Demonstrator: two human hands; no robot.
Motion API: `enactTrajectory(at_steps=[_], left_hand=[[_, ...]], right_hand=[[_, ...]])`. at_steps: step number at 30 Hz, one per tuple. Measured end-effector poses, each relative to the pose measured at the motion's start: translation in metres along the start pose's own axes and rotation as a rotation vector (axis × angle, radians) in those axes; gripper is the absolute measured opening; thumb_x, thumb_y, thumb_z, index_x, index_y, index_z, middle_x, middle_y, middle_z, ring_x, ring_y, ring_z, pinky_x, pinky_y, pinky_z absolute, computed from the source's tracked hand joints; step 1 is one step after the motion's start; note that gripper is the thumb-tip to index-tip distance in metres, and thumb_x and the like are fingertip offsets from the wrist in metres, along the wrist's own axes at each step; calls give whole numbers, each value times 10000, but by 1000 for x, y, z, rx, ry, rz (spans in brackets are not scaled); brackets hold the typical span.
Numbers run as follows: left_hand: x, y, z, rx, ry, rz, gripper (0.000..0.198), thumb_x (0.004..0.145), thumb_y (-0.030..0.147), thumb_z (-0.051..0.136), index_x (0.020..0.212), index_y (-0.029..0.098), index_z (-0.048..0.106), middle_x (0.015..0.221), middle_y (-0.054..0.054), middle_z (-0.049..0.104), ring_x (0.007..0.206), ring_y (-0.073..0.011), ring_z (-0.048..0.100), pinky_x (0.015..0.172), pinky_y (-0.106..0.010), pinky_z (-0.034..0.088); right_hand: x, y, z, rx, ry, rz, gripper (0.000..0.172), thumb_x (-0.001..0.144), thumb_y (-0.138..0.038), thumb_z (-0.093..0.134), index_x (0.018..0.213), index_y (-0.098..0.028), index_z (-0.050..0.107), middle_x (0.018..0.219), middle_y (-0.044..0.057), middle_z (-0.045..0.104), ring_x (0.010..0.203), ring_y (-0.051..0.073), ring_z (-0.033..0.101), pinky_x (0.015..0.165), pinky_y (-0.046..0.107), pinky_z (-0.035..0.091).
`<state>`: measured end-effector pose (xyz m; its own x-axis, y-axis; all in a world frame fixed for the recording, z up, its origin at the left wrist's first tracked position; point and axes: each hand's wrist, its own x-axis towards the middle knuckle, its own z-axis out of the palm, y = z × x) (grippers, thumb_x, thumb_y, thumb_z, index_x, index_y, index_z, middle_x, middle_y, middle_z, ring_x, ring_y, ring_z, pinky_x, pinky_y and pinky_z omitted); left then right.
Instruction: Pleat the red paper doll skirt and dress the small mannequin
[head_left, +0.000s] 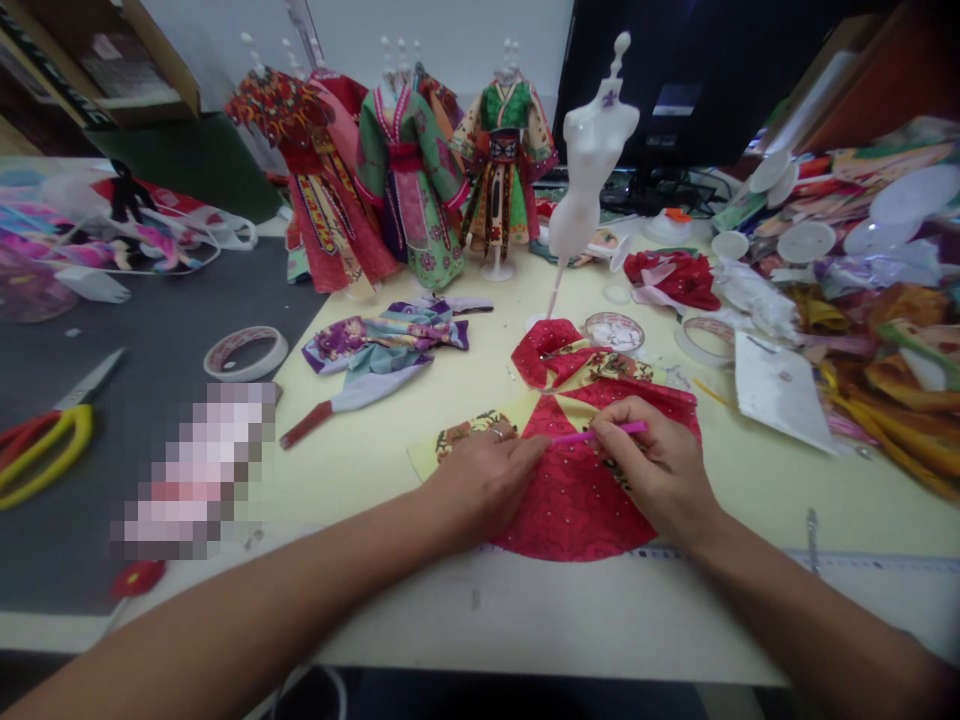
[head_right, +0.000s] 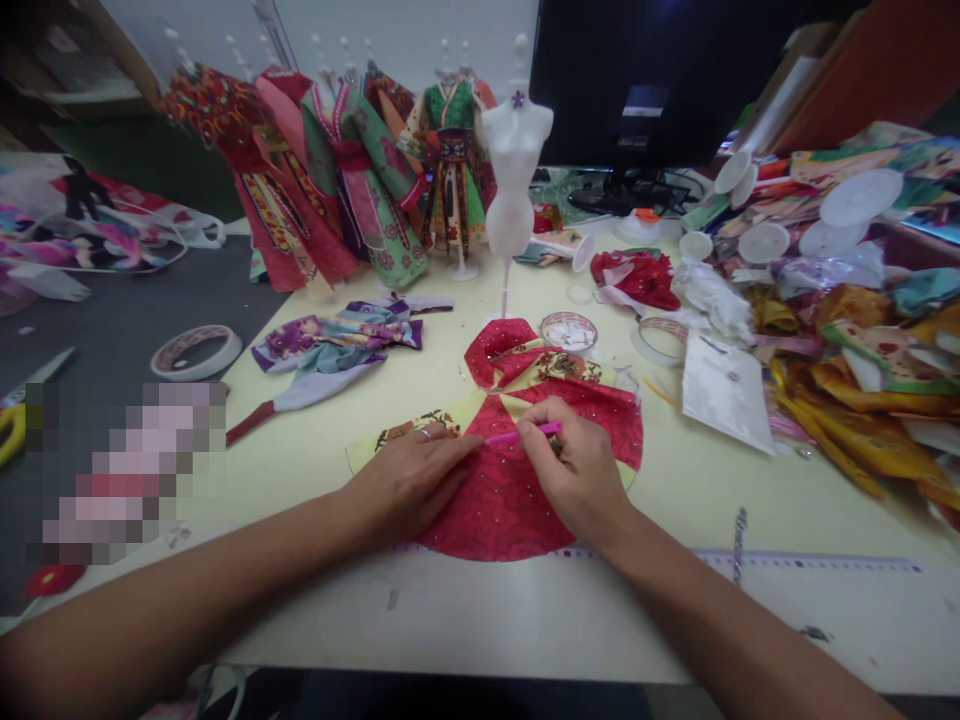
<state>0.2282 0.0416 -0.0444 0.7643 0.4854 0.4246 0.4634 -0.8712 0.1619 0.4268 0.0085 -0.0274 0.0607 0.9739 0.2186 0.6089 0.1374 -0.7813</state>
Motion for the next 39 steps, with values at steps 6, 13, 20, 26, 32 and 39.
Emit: enactTrajectory(at_steps=[6,13,20,26,32,39], left_hand=[[-1,0,0,-62,-12,-32,279,827,118,413,1082,76,519,779,-108,661,744,-205,603,660,-346,513],[-2,-6,-2,-318,-23,-297,335,813,188,485,1143,155,532,923,-78,667,835,-183,619,765,-344,499],[-2,-6,-2,-326,9,-300,338,804,183,496,1139,158,533,918,-72,667,831,-179,622,751,-340,503],[-3,-7,2,-234,36,-197,307,814,160,479,1115,151,537,861,-72,666,765,-177,610,686,-324,497],[-3,-7,2,-114,24,-88,269,843,161,433,1093,133,528,815,-81,660,788,-190,601,665,-317,493],[0,-3,3,63,50,78,223,822,83,408,1010,82,528,712,-81,645,656,-185,570,573,-305,485]], right_hand=[[1,-1,-3,-2,23,22,178,847,-330,486,740,-197,534,594,-19,560,505,99,495,457,215,335],[1,-2,-3,0,15,8,169,842,-316,490,736,-193,535,590,-21,554,509,98,496,475,213,350],[1,-3,-3,4,-16,-7,182,845,-321,490,727,-189,531,588,-13,554,536,107,516,489,213,363],[1,-4,-1,-21,-31,-25,182,846,-319,485,732,-185,534,600,-9,553,528,106,509,459,208,347],[2,-6,-1,-19,-47,-8,180,844,-321,485,729,-192,531,570,-28,517,474,87,456,438,201,327],[1,-4,-1,-5,-36,-7,189,851,-329,478,727,-191,517,553,-35,489,473,87,427,450,210,314]])
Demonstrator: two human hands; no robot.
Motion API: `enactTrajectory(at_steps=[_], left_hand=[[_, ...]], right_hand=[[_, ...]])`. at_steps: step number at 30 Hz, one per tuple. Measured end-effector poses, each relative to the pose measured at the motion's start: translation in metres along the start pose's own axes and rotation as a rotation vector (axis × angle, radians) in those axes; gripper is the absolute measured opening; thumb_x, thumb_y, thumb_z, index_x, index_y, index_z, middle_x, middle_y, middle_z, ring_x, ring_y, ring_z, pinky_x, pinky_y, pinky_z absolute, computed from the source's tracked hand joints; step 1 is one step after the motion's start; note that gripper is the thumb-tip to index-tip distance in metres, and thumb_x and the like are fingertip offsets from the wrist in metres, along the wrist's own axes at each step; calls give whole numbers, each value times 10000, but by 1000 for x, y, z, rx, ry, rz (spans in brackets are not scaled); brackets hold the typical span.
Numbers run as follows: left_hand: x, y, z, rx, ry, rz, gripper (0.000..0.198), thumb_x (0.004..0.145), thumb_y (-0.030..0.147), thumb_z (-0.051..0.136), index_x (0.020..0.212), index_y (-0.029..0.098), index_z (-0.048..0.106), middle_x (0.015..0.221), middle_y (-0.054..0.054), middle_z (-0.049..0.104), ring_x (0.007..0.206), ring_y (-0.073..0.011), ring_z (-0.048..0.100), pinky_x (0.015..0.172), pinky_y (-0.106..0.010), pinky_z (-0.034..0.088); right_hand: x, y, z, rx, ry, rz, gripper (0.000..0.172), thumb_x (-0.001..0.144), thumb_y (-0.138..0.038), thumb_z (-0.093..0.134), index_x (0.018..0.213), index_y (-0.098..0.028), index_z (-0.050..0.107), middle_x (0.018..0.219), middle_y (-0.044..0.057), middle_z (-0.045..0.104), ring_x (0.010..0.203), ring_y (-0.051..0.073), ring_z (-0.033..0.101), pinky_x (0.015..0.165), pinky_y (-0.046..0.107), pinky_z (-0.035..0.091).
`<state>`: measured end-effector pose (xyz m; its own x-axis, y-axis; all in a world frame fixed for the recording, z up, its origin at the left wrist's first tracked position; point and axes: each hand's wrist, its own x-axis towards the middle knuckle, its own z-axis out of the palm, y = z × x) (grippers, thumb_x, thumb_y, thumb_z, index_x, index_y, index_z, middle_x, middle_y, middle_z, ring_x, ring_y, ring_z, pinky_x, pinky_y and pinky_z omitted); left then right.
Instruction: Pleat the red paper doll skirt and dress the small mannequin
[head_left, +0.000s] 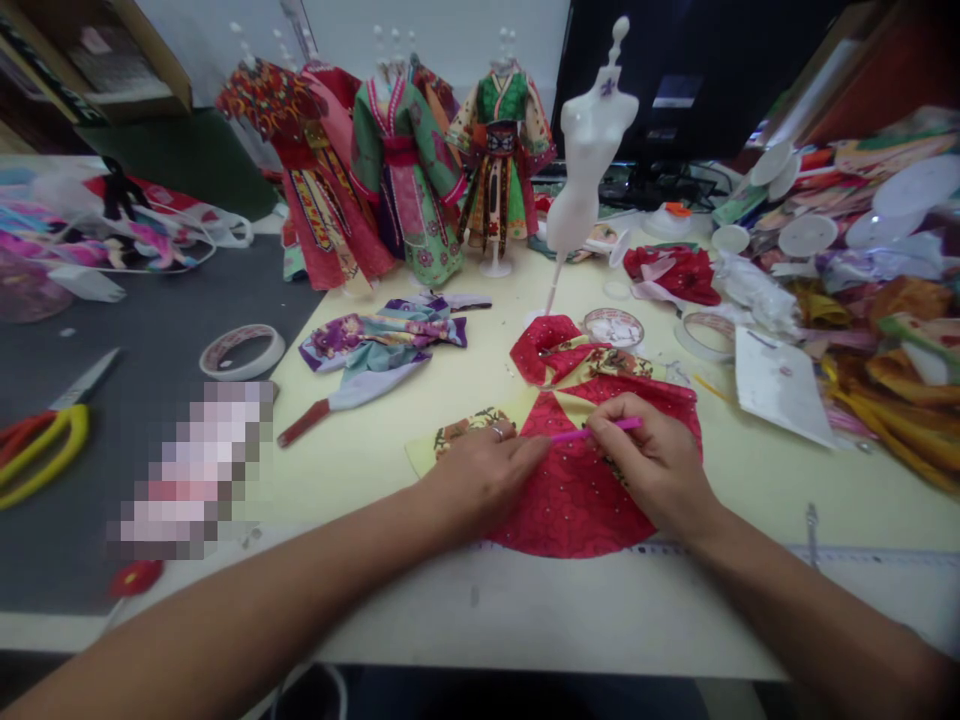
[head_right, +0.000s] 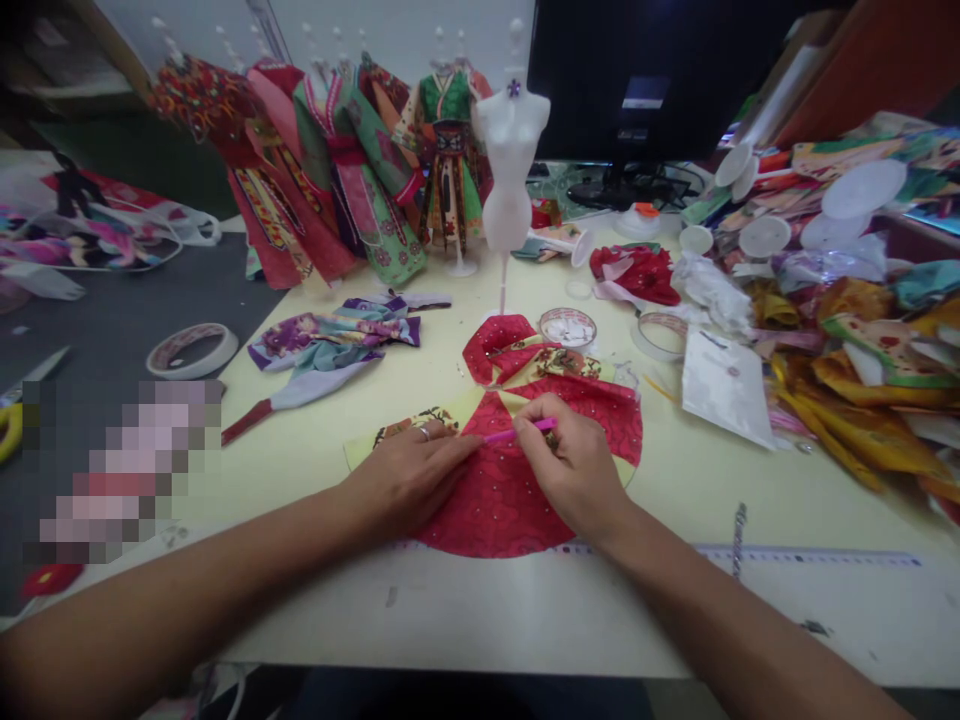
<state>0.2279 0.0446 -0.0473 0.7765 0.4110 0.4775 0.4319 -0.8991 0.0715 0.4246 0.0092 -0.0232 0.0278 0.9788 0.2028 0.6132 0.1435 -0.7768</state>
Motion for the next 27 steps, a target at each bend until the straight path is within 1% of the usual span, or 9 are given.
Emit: enactTrajectory(at_steps=[2,5,8,11,14,17,20,23,27], left_hand=[[1,1,-1,42,-27,39,224,830,63,386,1007,77,521,701,-76,640,642,-181,559,571,-305,484],[3,2,-2,65,-75,63,227,847,56,360,1009,74,518,693,-72,632,650,-179,557,589,-308,490],[3,3,-2,55,-89,49,237,848,62,362,1029,74,513,692,-76,625,657,-181,562,597,-312,492],[1,3,-2,16,-89,14,244,841,66,368,1029,82,523,704,-87,627,667,-180,572,608,-317,499],[0,1,-3,-85,-78,-78,237,837,111,403,1020,103,553,737,-95,641,725,-187,591,651,-335,513],[0,-3,-6,-271,-93,-257,277,826,165,456,1083,143,558,840,-85,661,792,-181,612,709,-339,516],[1,-6,-8,-438,-97,-408,302,815,167,477,1106,172,558,914,-60,678,846,-168,629,767,-335,510],[2,-7,-8,-540,-61,-479,308,801,159,496,1101,181,558,930,-43,695,884,-165,639,790,-330,509],[1,-8,-6,-590,-32,-508,325,779,134,511,1097,190,553,908,-29,707,854,-161,650,772,-324,515]], right_hand=[[-1,1,0,3,7,5,195,854,-334,477,730,-190,518,560,-31,497,489,92,439,463,216,318],[-1,1,1,12,19,11,197,860,-339,473,743,-190,526,578,-26,513,509,97,454,480,221,327],[-1,2,1,12,31,3,202,863,-339,469,742,-188,527,578,-25,519,505,97,455,477,220,330],[0,3,0,37,80,-3,202,860,-342,474,746,-184,531,588,-17,542,515,104,484,481,220,351],[1,3,-2,94,141,14,196,855,-343,485,747,-186,530,581,-21,551,481,96,480,458,213,359],[1,2,-4,82,132,12,199,850,-338,491,724,-188,524,553,-28,539,448,85,449,438,208,348],[1,2,-4,40,112,-6,187,848,-326,488,725,-190,523,546,-26,534,461,90,453,443,210,343],[0,1,-4,20,100,-1,180,846,-324,488,729,-192,524,537,-27,520,458,91,455,430,209,323],[0,2,-4,6,107,-12,181,842,-325,495,727,-191,530,528,-30,514,455,90,453,428,206,318]])
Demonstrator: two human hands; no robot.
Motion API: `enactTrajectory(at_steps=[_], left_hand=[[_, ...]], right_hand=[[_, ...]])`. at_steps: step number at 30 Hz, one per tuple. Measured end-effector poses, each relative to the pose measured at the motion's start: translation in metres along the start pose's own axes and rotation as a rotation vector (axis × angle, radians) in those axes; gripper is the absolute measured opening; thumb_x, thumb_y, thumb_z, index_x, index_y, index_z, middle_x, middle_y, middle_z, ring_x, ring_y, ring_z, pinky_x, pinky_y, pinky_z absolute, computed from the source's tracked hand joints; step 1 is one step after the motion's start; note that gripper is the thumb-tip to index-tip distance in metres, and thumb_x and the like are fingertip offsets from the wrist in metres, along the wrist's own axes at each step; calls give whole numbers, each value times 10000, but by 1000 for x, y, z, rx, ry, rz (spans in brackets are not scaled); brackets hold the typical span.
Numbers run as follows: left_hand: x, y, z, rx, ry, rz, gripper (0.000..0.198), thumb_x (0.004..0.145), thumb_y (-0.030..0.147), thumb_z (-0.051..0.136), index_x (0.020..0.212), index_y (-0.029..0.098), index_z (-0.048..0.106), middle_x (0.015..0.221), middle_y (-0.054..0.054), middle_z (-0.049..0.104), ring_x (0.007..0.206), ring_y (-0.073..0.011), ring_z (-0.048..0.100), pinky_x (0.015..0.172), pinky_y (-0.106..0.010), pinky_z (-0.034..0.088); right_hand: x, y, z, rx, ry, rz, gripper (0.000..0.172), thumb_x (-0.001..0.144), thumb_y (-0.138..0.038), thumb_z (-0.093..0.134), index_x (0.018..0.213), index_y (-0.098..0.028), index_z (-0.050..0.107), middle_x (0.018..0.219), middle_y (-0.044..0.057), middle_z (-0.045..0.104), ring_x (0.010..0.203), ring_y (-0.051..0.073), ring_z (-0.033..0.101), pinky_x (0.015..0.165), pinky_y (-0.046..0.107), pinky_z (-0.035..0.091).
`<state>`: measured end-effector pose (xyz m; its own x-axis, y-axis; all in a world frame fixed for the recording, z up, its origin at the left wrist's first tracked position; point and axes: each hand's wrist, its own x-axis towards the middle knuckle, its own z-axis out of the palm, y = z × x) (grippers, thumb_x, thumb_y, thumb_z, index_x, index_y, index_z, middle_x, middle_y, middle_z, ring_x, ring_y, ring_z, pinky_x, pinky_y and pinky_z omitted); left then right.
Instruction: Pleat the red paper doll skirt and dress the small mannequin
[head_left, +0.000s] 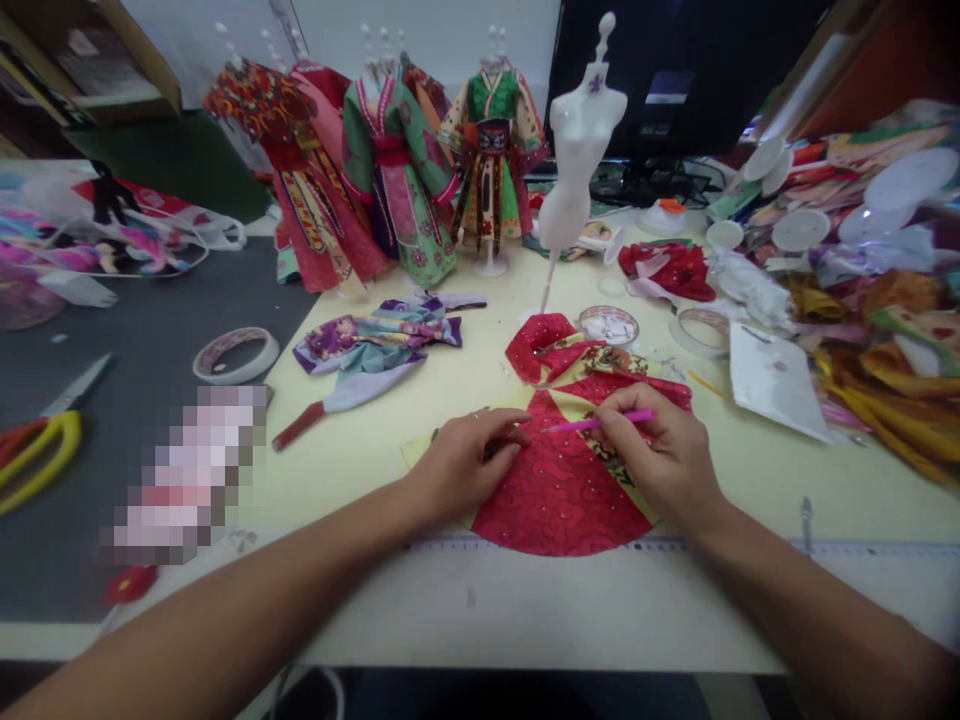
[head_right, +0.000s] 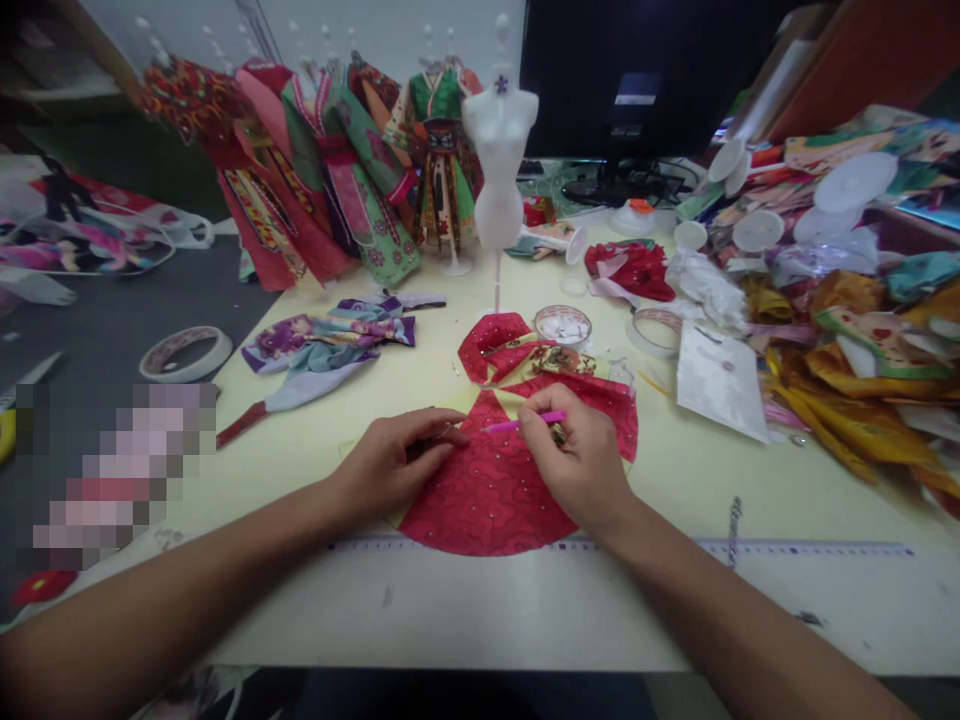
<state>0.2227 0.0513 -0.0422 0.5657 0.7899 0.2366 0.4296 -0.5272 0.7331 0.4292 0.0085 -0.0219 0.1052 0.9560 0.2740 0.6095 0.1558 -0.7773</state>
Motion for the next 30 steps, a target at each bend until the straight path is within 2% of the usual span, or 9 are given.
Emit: enactTrajectory(at_steps=[6,13,23,27,30], left_hand=[[0,-1,1,-1,27,8,351,762,94,520,1096,195,558,880,-9,698,823,-136,638,779,-300,504],[-1,0,1,69,1,28,335,782,108,510,1102,193,564,867,-30,676,833,-152,621,773,-320,499],[-2,0,1,129,-23,69,339,793,117,492,1121,169,558,899,-49,663,849,-159,611,796,-327,491],[-3,1,1,140,-37,54,349,792,120,488,1130,172,560,937,-64,662,866,-171,609,806,-332,482],[-2,1,0,59,-30,3,354,778,110,496,1118,186,560,939,-43,678,876,-162,618,810,-313,479]], right_hand=[[2,-1,0,43,-26,30,178,839,-324,500,722,-194,534,543,-27,530,458,89,450,433,207,327],[3,-1,4,78,-91,73,190,835,-334,499,712,-191,521,567,-20,531,515,104,488,464,214,344],[1,-1,5,25,-126,-1,165,839,-314,493,729,-192,509,542,-47,446,439,69,379,419,205,288],[1,-1,5,36,-132,9,171,840,-320,491,728,-193,516,544,-43,459,445,73,393,420,206,289],[2,-1,3,72,-101,45,187,839,-336,499,717,-197,522,552,-34,496,473,84,435,436,207,313]])
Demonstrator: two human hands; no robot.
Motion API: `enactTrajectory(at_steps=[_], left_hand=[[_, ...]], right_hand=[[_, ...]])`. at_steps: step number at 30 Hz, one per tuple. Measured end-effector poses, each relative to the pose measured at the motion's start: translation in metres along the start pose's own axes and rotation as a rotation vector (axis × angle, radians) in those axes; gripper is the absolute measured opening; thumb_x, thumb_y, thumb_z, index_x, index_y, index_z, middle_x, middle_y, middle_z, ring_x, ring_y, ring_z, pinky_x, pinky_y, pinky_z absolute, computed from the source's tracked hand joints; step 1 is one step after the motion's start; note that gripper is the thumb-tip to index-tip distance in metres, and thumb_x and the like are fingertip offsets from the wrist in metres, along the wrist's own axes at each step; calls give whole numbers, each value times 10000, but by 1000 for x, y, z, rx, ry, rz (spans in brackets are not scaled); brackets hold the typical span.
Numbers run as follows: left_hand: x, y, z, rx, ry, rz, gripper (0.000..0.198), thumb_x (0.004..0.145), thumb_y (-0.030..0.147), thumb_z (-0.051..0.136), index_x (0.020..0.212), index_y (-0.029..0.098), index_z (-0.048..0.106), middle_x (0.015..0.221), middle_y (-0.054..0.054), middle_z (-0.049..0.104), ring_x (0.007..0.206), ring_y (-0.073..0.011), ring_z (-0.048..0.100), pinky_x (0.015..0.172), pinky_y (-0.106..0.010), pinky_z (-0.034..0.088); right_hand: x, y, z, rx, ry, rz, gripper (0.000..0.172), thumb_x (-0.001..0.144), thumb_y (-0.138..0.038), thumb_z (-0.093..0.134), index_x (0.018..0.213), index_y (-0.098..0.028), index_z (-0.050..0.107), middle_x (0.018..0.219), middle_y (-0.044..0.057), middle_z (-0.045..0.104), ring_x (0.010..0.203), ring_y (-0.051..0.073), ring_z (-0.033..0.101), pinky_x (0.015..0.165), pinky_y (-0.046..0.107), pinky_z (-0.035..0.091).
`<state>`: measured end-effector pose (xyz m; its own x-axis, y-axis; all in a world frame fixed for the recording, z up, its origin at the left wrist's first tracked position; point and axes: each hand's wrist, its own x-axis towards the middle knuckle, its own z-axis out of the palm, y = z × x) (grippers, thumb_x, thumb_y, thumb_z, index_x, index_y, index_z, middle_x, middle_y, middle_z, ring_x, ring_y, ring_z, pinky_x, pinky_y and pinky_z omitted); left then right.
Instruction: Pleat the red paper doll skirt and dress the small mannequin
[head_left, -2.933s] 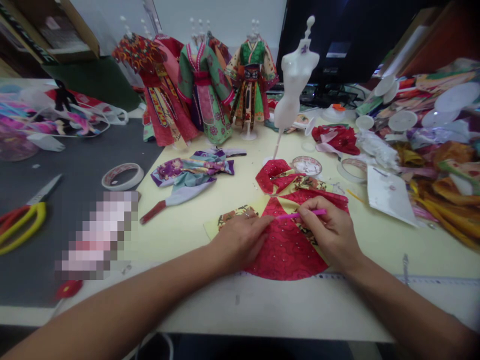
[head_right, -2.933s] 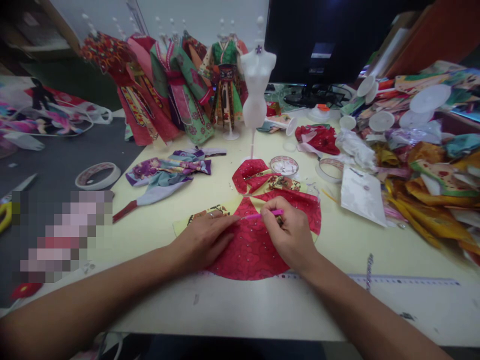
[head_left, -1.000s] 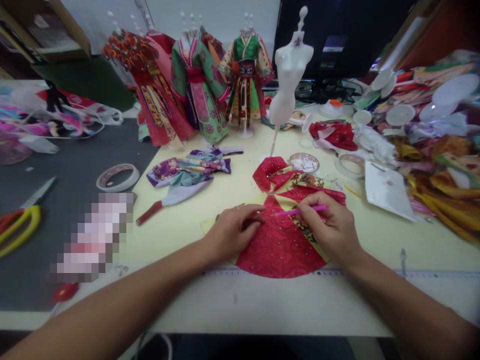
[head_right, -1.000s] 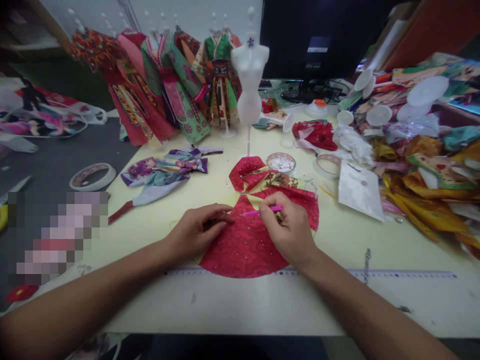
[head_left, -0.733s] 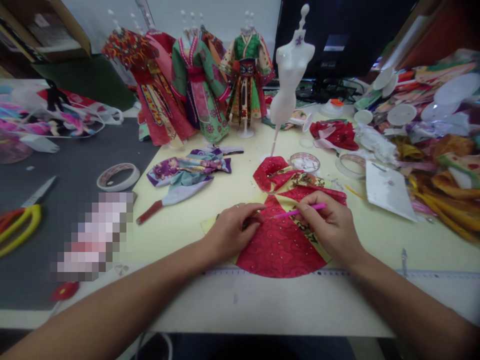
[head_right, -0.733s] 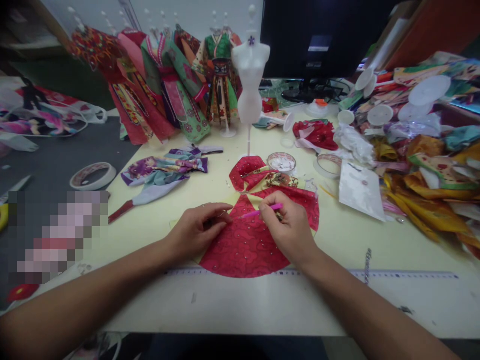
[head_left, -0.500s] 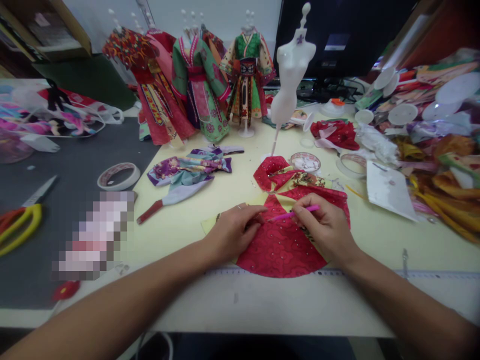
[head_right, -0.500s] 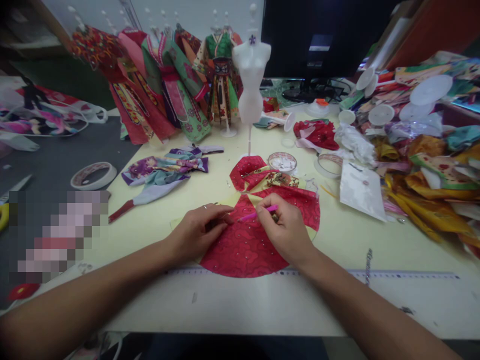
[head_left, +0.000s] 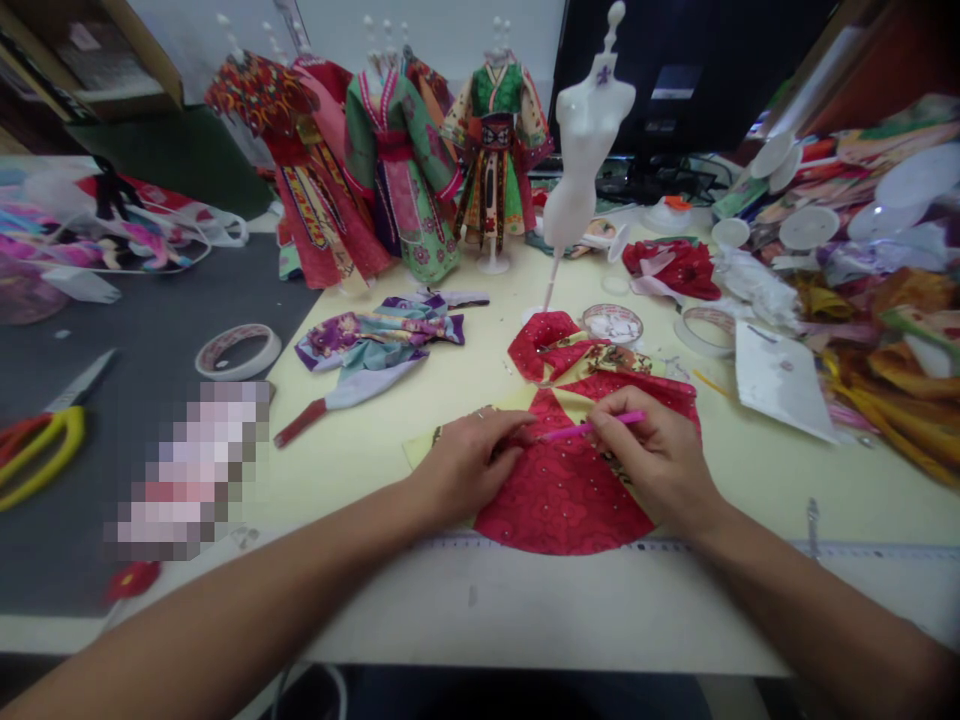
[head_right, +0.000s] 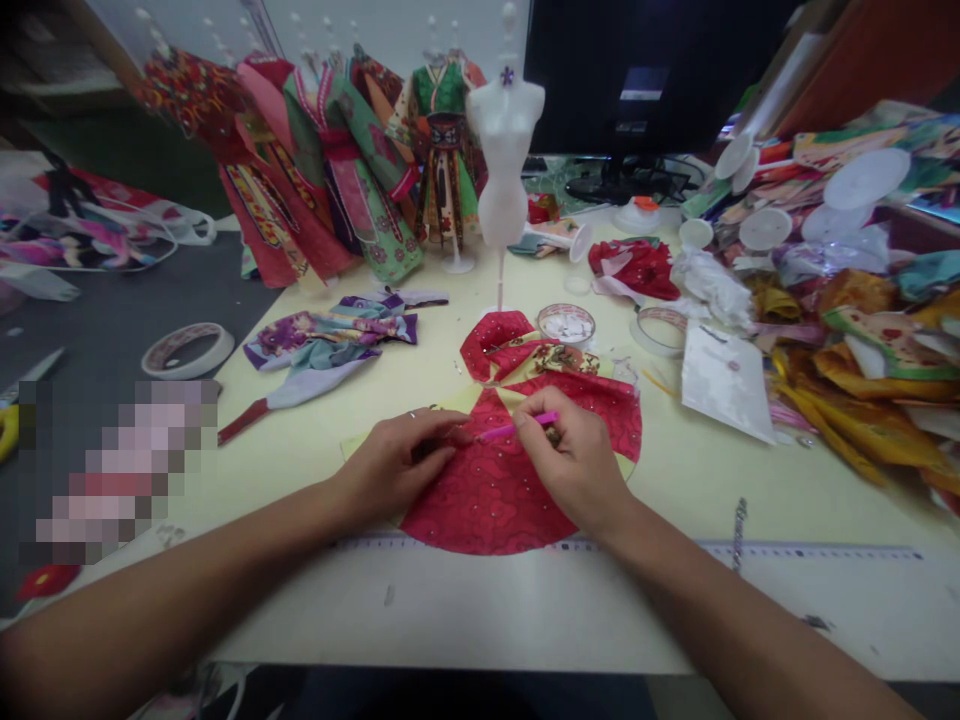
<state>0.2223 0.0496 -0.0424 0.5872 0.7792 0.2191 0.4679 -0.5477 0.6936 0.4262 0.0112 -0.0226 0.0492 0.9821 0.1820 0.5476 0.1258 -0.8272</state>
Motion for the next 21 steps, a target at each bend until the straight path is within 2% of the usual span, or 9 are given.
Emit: enactTrajectory(at_steps=[5,11,15,21], left_hand=[[2,-1,-1,-172,-21,-112,354,766,105,498,1105,201,541,891,-5,708,769,-125,639,754,-267,486],[2,-1,0,-224,-3,-133,353,747,108,522,1089,189,556,874,-20,705,745,-128,626,736,-271,476],[4,2,-1,-470,-10,-238,343,744,136,555,1086,152,538,859,-48,696,715,-122,616,674,-252,475],[6,9,-4,-772,-44,-374,317,725,153,614,1035,145,545,788,-25,677,706,-113,618,636,-223,460]], right_hand=[[2,-1,-3,134,60,77,190,824,-359,530,719,-201,538,570,-23,566,488,90,478,448,204,357],[7,0,-4,350,43,203,197,772,-371,590,690,-196,552,562,-19,588,485,89,507,416,194,347],[11,3,-5,588,-2,368,197,731,-348,630,657,-183,553,545,-16,592,450,76,493,389,179,324],[14,5,-3,740,-38,429,186,730,-297,634,614,-167,567,542,-9,589,473,66,500,448,170,376]])
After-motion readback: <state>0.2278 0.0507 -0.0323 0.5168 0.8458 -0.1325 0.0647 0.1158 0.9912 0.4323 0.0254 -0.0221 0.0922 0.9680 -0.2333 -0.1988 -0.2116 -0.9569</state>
